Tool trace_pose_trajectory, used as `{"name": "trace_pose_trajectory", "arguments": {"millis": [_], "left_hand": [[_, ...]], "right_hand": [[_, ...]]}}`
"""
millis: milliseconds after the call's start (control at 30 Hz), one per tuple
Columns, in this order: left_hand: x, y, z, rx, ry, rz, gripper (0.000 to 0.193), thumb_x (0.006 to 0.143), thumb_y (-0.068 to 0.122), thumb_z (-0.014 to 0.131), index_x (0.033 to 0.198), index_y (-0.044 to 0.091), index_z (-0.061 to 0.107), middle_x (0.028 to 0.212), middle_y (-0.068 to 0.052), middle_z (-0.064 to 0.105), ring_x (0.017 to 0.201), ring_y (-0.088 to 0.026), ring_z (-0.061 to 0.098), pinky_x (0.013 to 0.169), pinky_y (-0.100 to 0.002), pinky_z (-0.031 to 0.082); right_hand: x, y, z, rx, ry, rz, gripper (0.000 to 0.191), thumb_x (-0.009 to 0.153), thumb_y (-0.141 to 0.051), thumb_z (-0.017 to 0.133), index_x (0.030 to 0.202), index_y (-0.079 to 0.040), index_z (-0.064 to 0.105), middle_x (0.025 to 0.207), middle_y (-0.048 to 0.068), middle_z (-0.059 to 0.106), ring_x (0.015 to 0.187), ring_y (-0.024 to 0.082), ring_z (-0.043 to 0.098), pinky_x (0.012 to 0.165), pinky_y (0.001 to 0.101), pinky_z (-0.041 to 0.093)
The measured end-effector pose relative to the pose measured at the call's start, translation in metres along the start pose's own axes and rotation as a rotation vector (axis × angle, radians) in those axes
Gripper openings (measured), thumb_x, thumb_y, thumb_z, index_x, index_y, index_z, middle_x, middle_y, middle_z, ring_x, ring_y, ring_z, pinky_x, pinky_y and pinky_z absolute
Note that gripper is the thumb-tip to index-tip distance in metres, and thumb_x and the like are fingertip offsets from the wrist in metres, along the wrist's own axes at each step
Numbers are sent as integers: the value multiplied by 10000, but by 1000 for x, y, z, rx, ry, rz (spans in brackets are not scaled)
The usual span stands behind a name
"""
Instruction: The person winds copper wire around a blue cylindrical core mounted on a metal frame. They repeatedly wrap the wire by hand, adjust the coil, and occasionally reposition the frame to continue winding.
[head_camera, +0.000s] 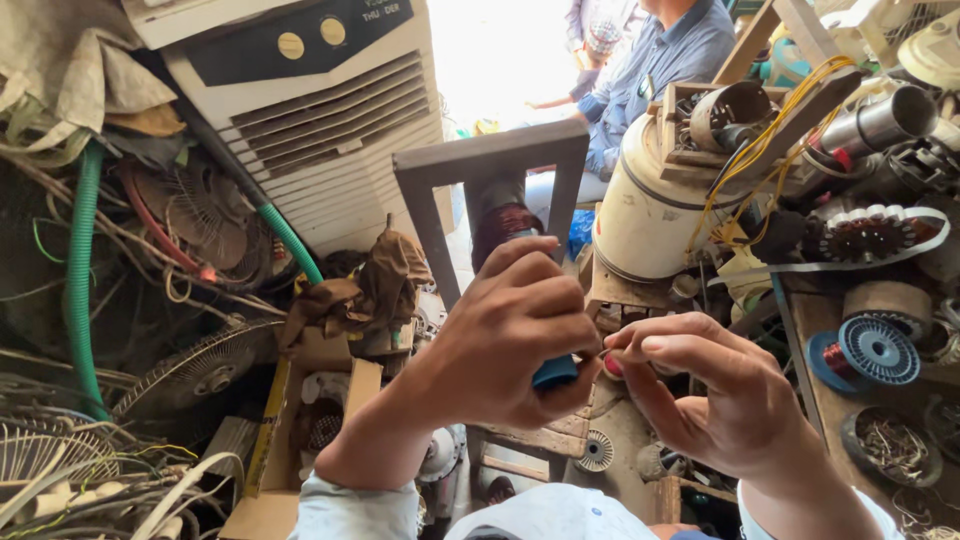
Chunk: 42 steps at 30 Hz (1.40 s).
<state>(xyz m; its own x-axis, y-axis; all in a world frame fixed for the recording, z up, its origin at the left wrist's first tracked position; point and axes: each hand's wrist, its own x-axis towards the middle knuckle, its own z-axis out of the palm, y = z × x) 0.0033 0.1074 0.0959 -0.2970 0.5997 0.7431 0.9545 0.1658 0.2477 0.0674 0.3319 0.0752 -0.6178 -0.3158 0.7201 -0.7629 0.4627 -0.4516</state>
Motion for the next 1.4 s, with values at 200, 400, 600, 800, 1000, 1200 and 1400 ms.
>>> {"name": "trace_pose_trajectory", "arguments": {"millis": [200,400,600,800,1000,1200,1400], "left_hand": [[1,4,0,4,-25,-4,115,797,189,758,814,92,700,822,-33,591,896,-238,617,1156,-493,427],[4,7,1,4,-20,-29,103,791,169,761,806,99,687,833,-32,592,905,-235,619,1161,-482,431],[2,3,6,49,-42,-18,136,786,180,764,772,87,666,799,-54,571,888,-253,613,1163,-514,417],[2,-5,6,38,-23,-29,107,801,165,753,810,98,669,841,-46,590,900,-245,613,1180,-512,416],[0,-3,4,24,0,-28,100,788,149,747,817,107,662,876,-45,589,933,-257,618,1184,-493,413],[-2,0,3,25,-8,-13,108,795,152,755,827,105,664,877,-41,582,928,-255,606,1180,-494,415],[-4,2,2,30,0,-16,108,786,155,744,819,97,659,861,-48,580,926,-267,598,1176,-495,410]], "right_hand": [[-9,14,9,368,86,8,523,875,68,765,1298,-80,497,1091,127,653,975,202,745,847,284,657],[-25,21,37,310,403,-74,641,839,106,786,1308,-116,410,1059,141,631,872,194,733,790,337,674],[-33,24,46,245,516,-105,703,826,122,803,1306,-126,352,1039,145,618,851,222,744,769,342,658],[-37,32,44,313,533,-45,667,802,101,803,1275,-95,376,1034,172,644,848,221,734,730,299,636],[-44,42,51,359,546,27,694,773,33,830,1290,-64,378,1108,219,652,942,213,720,757,244,632],[-45,45,54,148,584,-171,675,802,73,827,1286,-58,373,968,182,689,835,231,746,686,255,590],[-35,39,44,-120,514,-290,615,884,63,820,1250,-63,341,958,132,686,809,220,731,664,241,564]]}}
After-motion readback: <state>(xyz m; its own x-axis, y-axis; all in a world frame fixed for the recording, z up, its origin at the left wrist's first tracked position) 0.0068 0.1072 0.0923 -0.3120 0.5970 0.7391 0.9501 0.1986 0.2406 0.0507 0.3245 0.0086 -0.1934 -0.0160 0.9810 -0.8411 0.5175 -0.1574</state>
